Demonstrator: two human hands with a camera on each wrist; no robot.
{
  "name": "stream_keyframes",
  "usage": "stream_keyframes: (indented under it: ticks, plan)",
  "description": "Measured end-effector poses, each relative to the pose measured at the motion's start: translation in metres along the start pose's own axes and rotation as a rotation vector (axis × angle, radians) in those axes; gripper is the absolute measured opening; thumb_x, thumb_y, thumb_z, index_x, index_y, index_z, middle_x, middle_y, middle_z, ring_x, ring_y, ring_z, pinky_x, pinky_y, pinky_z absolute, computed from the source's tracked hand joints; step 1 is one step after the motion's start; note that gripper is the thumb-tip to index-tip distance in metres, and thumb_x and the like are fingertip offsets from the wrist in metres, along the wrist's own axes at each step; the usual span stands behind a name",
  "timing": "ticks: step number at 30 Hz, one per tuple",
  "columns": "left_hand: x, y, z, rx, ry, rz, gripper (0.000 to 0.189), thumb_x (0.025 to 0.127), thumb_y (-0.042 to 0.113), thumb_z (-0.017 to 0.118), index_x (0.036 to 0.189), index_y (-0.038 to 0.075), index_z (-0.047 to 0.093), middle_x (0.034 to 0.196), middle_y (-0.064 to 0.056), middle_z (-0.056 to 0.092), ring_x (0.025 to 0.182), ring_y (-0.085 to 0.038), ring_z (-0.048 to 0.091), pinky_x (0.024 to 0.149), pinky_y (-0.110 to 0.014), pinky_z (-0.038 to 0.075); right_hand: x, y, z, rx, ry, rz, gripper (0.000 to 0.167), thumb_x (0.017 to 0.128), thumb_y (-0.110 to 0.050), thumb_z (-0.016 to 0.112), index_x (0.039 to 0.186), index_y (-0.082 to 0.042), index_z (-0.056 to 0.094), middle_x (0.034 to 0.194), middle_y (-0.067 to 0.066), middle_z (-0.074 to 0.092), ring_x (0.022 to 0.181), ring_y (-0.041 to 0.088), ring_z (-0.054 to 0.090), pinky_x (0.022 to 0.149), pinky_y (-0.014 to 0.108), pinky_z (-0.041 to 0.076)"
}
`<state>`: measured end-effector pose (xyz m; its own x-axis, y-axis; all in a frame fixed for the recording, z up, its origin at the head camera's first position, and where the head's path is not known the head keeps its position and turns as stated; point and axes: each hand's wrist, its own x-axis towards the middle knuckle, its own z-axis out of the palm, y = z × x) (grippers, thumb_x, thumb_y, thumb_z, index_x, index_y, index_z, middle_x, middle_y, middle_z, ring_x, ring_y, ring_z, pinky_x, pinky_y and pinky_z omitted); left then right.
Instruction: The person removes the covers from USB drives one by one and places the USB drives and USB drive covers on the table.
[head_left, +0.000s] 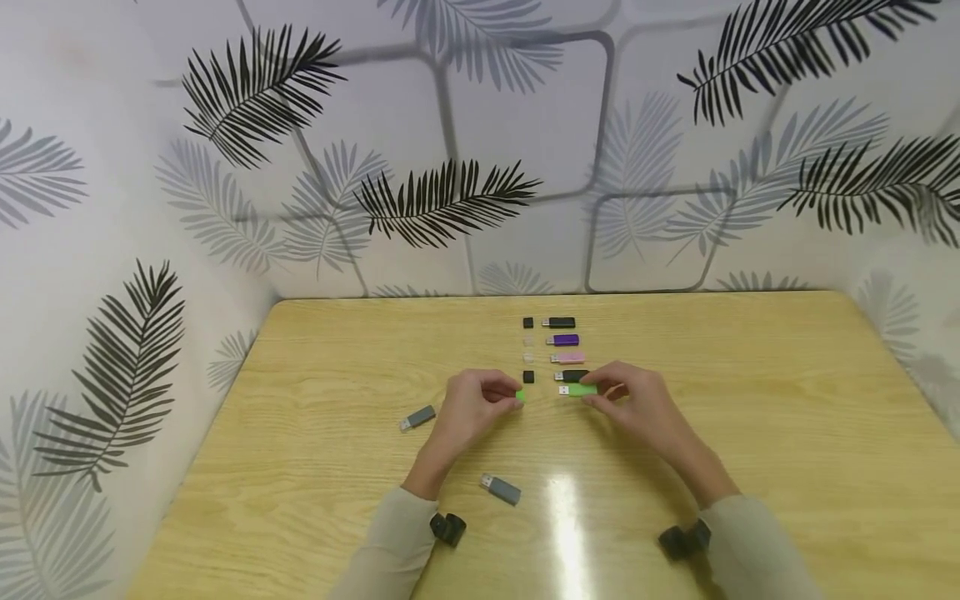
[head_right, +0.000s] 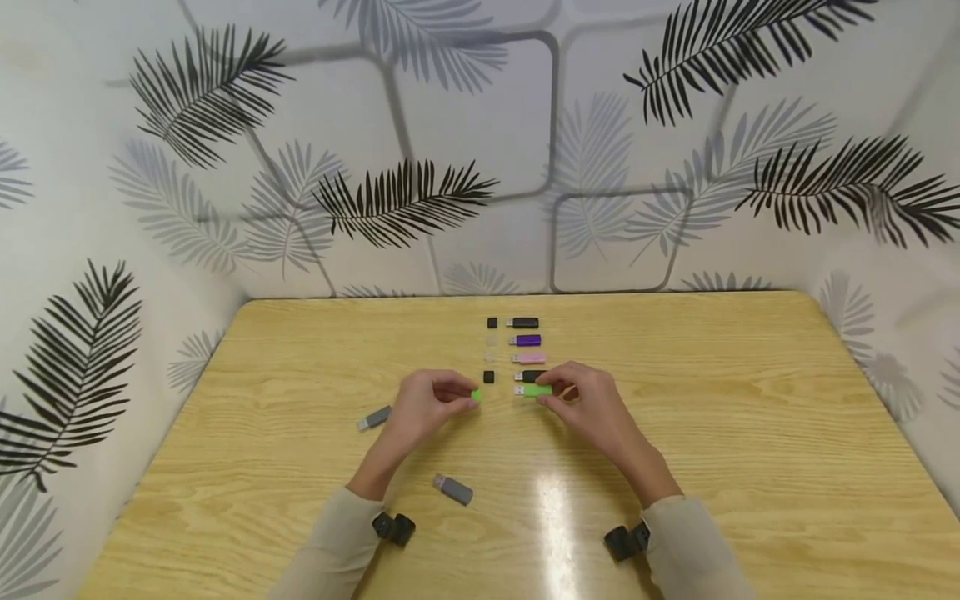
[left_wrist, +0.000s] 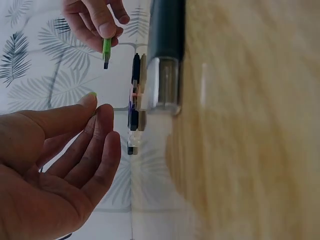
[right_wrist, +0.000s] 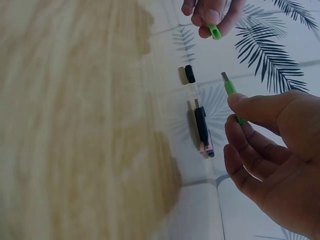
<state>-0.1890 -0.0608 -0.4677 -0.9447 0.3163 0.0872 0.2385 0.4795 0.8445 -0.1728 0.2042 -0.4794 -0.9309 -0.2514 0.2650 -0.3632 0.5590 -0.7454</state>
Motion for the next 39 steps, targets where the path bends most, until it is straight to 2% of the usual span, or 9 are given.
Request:
stream_keyframes:
  ticks: [6, 19, 24, 34, 39]
  plan:
    - [0.009, 0.001, 0.006, 0.073, -0.018, -0.01, 0.009, 0.088, 0.007, 0.082, 0.097, 0.007, 0.08, 0.092, -0.003, 0.077, 0.079, -0.012, 0.071, 0.071, -0.024, 0.058, 0.003, 0.006, 0.001, -0.026, -0.025, 0.065, 0.02, 0.086, 0.001, 0.081, 0.105, -0.004, 0.076, 0.1, 0.007, 0.074, 0.087, 0.02, 0.069, 0.077, 0.032, 0.061]
    - [0.026, 0.0, 0.017, 0.244, -0.085, -0.009, 0.005, 0.089, 0.009, 0.082, 0.093, 0.008, 0.079, 0.084, 0.001, 0.072, 0.073, -0.008, 0.064, 0.066, -0.023, 0.054, 0.01, 0.011, 0.007, -0.062, -0.096, 0.107, 0.018, 0.088, -0.005, 0.081, 0.105, -0.003, 0.076, 0.096, 0.005, 0.073, 0.084, 0.018, 0.067, 0.078, 0.036, 0.061]
    - [0.028, 0.001, 0.018, 0.279, -0.092, -0.025, 0.006, 0.088, 0.008, 0.083, 0.091, 0.007, 0.079, 0.082, 0.001, 0.07, 0.072, -0.008, 0.062, 0.065, -0.022, 0.053, 0.012, 0.008, 0.007, -0.076, -0.112, 0.113, 0.016, 0.089, -0.004, 0.08, 0.104, -0.003, 0.076, 0.096, 0.006, 0.072, 0.084, 0.018, 0.066, 0.076, 0.035, 0.06]
    - [0.029, 0.003, 0.018, 0.268, -0.093, -0.036, 0.006, 0.087, 0.003, 0.082, 0.09, 0.005, 0.077, 0.08, -0.001, 0.07, 0.071, -0.009, 0.061, 0.064, -0.022, 0.053, 0.014, 0.007, 0.008, -0.149, -0.111, 0.112, 0.015, 0.086, -0.003, 0.082, 0.1, -0.004, 0.077, 0.093, 0.005, 0.07, 0.081, 0.017, 0.063, 0.073, 0.032, 0.056]
    - [0.029, 0.004, 0.019, 0.29, -0.097, -0.031, 0.006, 0.087, 0.004, 0.083, 0.091, 0.004, 0.078, 0.081, -0.001, 0.069, 0.072, -0.01, 0.061, 0.065, -0.023, 0.053, 0.014, 0.008, 0.008, -0.149, -0.117, 0.116, 0.015, 0.086, -0.002, 0.082, 0.1, -0.003, 0.077, 0.092, 0.005, 0.069, 0.081, 0.017, 0.063, 0.073, 0.032, 0.056]
